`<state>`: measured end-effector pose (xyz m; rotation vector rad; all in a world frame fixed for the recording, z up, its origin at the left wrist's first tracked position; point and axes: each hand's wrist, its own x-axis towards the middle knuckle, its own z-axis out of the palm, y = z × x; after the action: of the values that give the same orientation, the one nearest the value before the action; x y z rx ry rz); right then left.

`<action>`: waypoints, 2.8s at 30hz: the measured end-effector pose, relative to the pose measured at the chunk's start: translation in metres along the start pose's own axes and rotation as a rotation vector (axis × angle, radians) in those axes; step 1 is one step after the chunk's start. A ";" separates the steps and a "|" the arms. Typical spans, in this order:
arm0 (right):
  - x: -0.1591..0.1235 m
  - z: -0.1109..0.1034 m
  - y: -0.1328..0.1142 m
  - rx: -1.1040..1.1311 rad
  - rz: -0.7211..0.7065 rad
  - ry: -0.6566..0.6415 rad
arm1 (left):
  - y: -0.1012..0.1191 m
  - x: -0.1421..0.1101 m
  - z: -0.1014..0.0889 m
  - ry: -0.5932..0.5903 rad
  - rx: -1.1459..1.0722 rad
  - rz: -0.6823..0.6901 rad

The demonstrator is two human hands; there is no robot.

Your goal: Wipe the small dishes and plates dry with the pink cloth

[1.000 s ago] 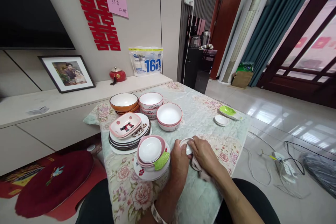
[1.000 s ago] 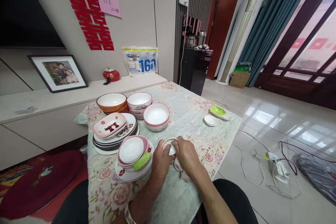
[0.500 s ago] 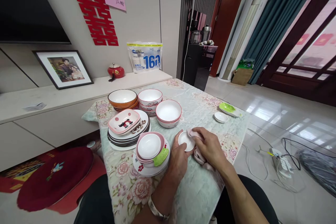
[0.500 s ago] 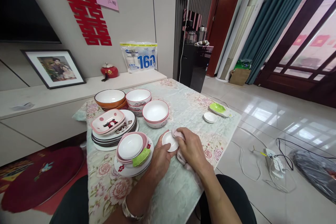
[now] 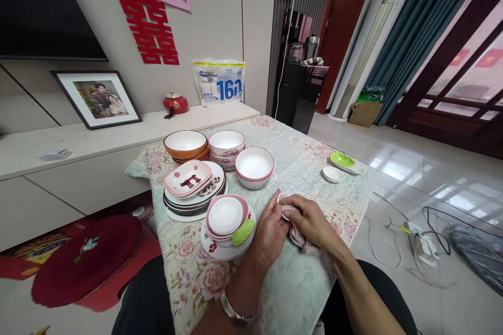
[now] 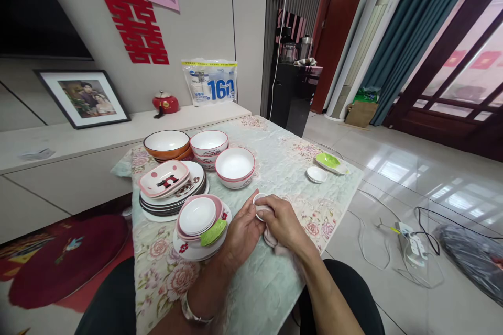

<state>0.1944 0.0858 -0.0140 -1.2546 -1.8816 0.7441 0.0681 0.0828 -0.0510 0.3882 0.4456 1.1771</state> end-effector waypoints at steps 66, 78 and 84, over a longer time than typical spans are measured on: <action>0.004 -0.002 0.022 -0.547 0.101 0.253 | -0.006 -0.001 0.002 0.025 0.137 0.056; 0.003 0.000 0.019 -0.318 -0.273 0.227 | -0.002 -0.003 0.003 -0.113 0.120 -0.080; 0.004 -0.004 0.023 -0.377 0.045 0.170 | -0.008 0.002 -0.007 -0.028 0.249 0.111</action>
<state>0.2079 0.0980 -0.0285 -1.5434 -1.9115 0.2974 0.0715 0.0827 -0.0615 0.6512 0.5539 1.2254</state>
